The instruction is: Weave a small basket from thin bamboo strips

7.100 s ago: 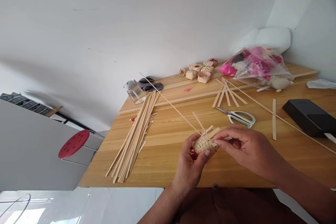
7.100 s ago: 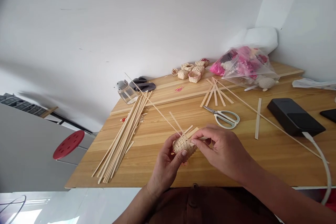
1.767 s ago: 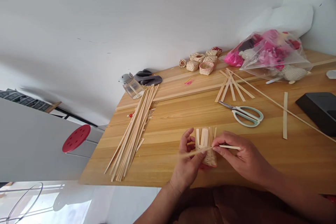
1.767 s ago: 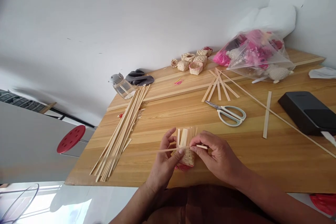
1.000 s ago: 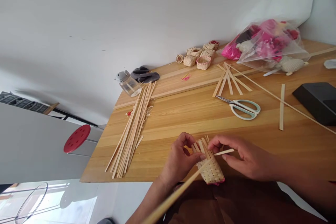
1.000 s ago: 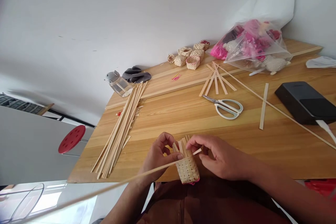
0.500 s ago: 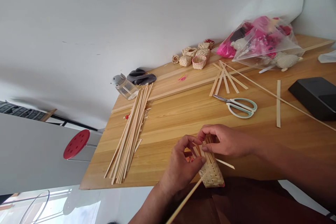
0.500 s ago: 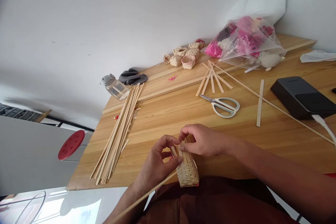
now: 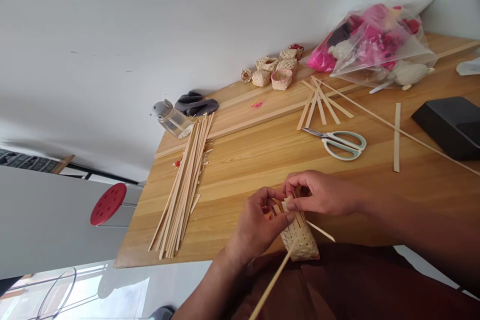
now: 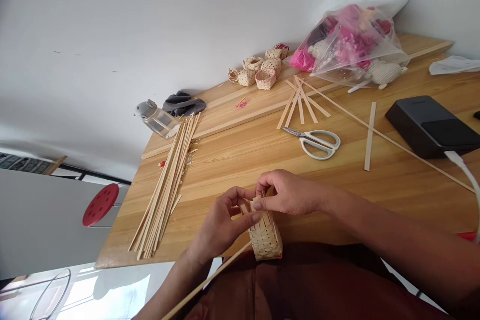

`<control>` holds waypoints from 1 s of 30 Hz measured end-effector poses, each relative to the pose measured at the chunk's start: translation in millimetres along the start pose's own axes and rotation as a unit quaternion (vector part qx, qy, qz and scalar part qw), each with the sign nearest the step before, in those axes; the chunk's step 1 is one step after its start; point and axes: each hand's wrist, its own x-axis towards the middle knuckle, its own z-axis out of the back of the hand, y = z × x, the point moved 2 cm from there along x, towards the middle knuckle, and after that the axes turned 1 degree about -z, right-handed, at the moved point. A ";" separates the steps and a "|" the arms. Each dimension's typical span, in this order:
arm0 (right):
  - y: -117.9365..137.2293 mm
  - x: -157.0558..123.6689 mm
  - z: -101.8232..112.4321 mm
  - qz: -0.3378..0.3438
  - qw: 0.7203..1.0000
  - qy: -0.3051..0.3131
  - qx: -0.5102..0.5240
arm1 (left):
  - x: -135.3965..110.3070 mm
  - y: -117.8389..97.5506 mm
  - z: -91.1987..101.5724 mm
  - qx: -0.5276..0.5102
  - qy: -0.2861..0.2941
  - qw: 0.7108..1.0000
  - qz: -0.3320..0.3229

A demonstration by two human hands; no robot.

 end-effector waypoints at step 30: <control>-10.4 -2.1 -7.7 0.048 0.997 -0.016 0.059 | -6.4 -7.5 6.7 0.110 0.052 0.992 -0.027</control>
